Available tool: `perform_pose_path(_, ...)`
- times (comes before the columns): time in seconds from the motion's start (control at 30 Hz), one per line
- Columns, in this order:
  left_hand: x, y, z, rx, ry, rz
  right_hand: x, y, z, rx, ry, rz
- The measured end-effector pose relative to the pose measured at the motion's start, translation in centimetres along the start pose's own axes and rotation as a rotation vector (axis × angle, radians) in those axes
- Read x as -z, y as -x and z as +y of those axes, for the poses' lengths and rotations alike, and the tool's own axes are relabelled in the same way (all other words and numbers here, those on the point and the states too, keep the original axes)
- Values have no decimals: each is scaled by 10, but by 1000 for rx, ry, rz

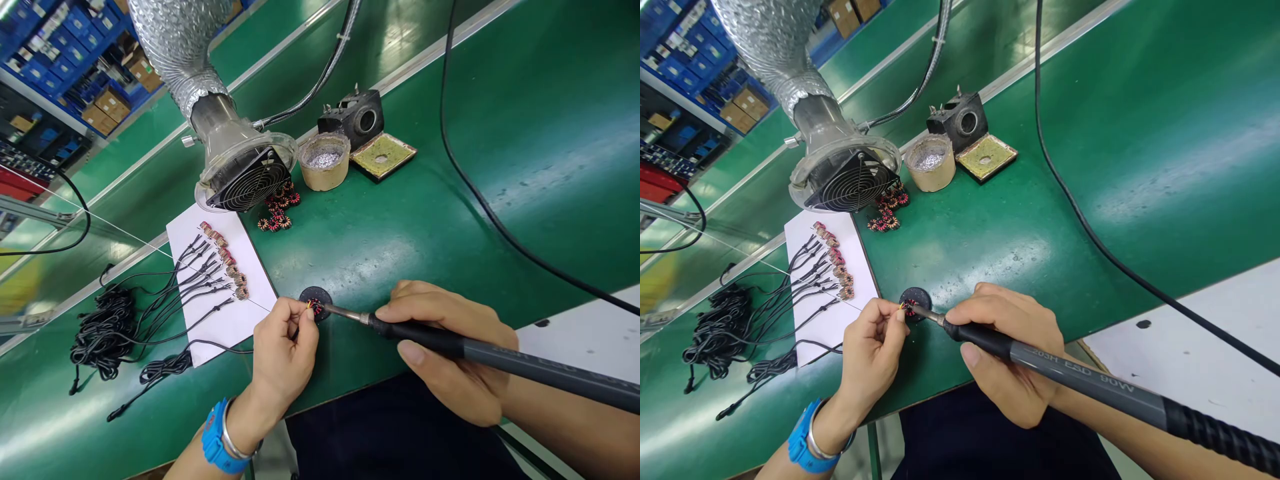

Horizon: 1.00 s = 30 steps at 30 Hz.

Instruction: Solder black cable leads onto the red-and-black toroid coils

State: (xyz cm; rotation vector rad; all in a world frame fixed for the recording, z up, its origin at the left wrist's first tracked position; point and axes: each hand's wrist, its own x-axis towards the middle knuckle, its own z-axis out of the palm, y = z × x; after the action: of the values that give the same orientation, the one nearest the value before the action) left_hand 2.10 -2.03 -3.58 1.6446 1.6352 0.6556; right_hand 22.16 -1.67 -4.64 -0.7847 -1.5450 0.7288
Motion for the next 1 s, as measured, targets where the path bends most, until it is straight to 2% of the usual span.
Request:
perform_pose_path(0.6, 4, 1, -2, 35, 8, 12, 0, -2, -2, 17, 22, 14)
perform_pose_path(0.83, 5, 1, 2, 48, 90, 1, 3, -3, 1, 47, 15, 25)
perform_pose_path(1.0, 8, 0, 3, 81, 128, -25, -4, -5, -1, 49, 57, 97)
